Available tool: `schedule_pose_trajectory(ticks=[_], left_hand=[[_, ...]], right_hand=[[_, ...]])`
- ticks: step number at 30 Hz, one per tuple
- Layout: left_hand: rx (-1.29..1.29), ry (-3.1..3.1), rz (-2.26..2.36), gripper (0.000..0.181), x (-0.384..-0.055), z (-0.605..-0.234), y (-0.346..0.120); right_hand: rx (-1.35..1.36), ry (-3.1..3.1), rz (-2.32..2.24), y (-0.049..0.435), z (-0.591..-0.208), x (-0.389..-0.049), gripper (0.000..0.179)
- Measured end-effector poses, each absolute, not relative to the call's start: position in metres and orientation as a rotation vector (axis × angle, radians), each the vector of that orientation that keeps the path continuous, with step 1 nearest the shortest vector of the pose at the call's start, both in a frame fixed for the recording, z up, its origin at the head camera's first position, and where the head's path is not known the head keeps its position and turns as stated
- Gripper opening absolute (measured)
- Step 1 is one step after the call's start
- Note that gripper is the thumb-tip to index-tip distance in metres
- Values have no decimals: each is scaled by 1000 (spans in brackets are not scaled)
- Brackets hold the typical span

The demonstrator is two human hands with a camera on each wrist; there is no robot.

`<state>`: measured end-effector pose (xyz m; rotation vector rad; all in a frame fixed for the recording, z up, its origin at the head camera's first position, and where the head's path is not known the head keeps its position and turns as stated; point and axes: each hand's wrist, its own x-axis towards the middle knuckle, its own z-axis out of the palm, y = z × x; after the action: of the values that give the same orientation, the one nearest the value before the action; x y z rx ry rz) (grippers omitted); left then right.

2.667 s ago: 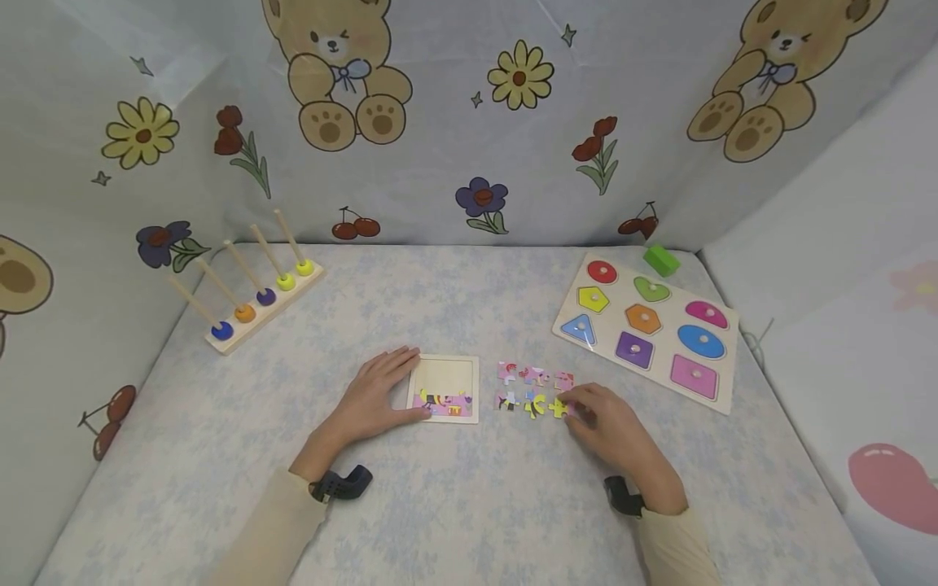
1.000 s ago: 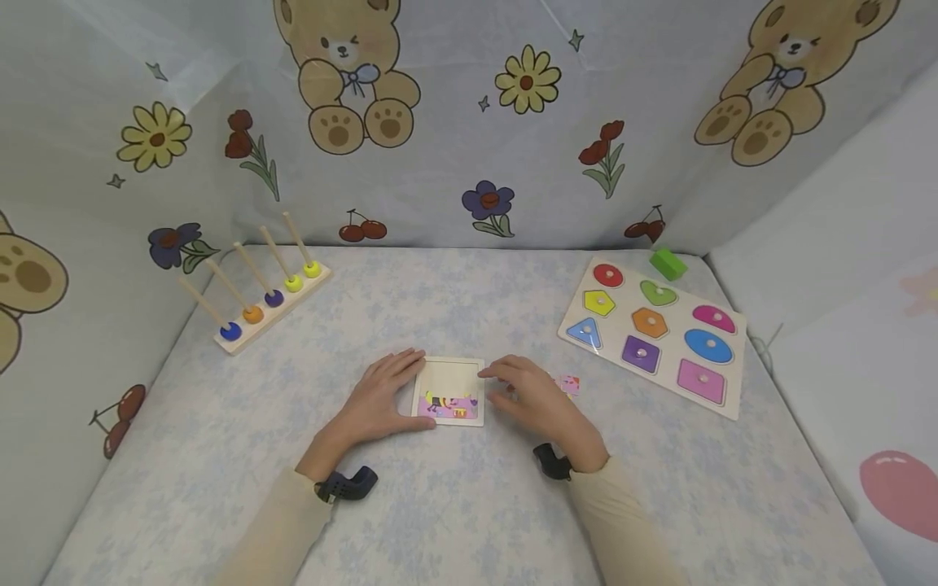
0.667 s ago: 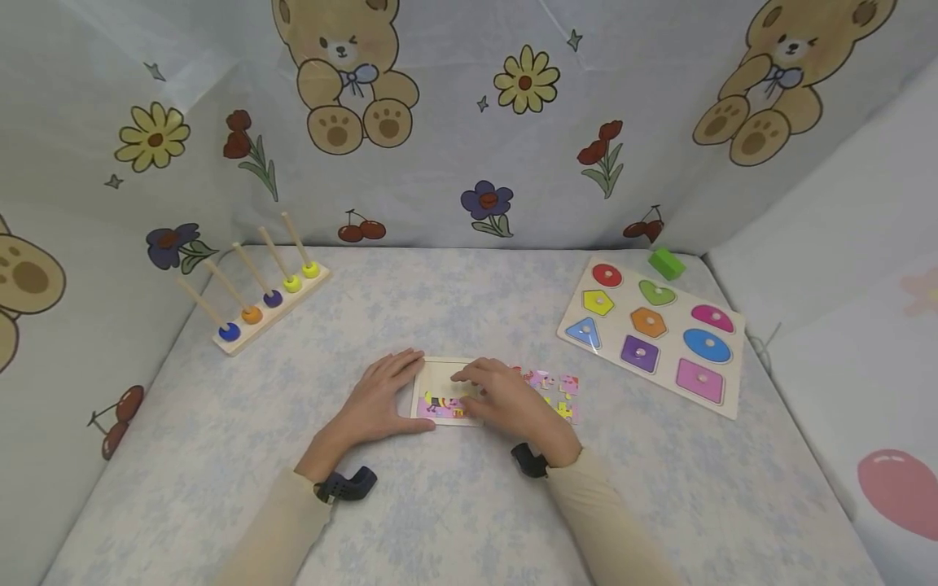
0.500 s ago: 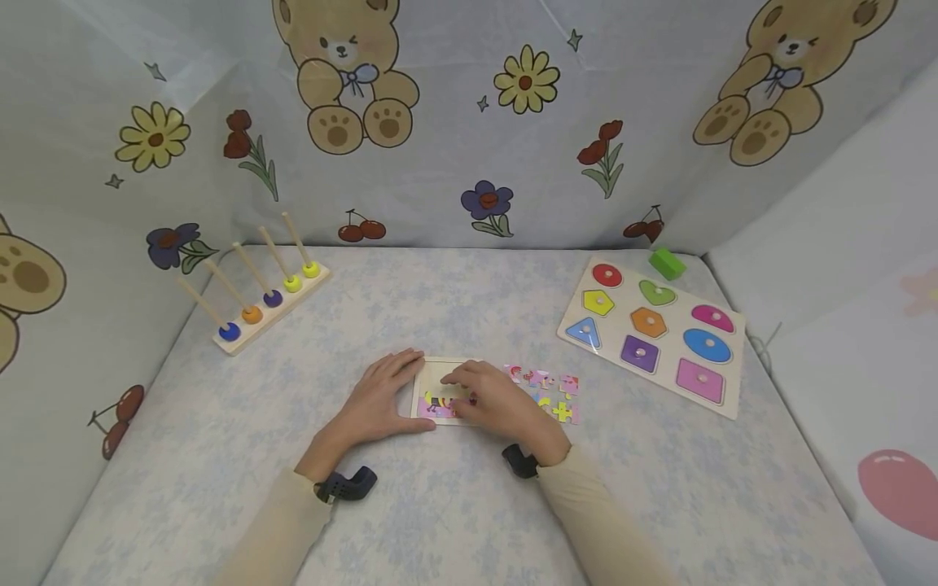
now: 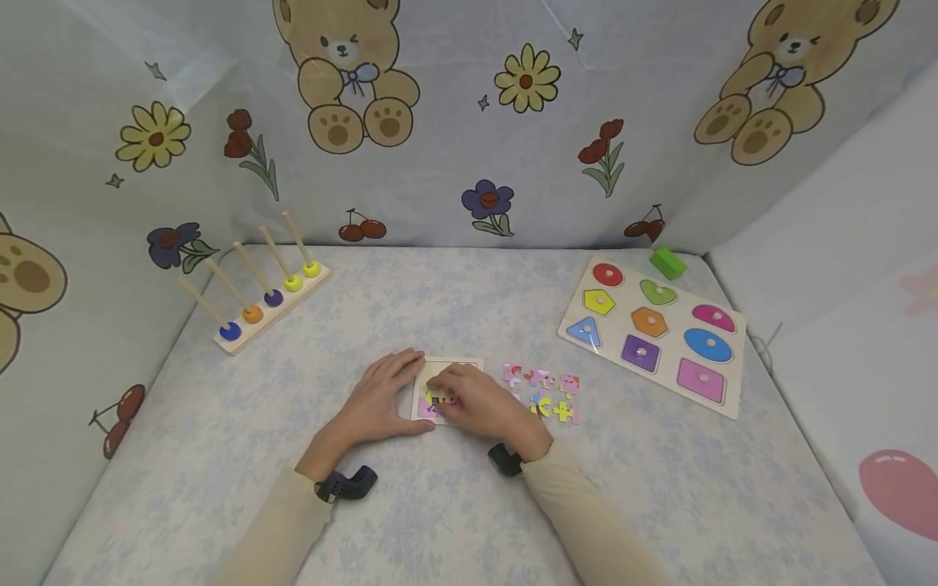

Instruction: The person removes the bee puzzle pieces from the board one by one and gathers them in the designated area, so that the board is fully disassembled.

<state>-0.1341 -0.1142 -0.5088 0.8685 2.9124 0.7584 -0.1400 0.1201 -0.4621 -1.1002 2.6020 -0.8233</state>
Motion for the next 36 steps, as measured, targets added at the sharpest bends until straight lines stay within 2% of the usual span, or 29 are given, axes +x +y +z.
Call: schedule_pose_trajectory(ticks=[18,36], left_hand=[[908,2908,712,106,-135,-509,-115],[915,2912,739,105,-134,-508,-116]], right_hand=[[-1174,2578,-853,116,-467,-141,26],[-1124,2562,-885,117,-465,-139,29]])
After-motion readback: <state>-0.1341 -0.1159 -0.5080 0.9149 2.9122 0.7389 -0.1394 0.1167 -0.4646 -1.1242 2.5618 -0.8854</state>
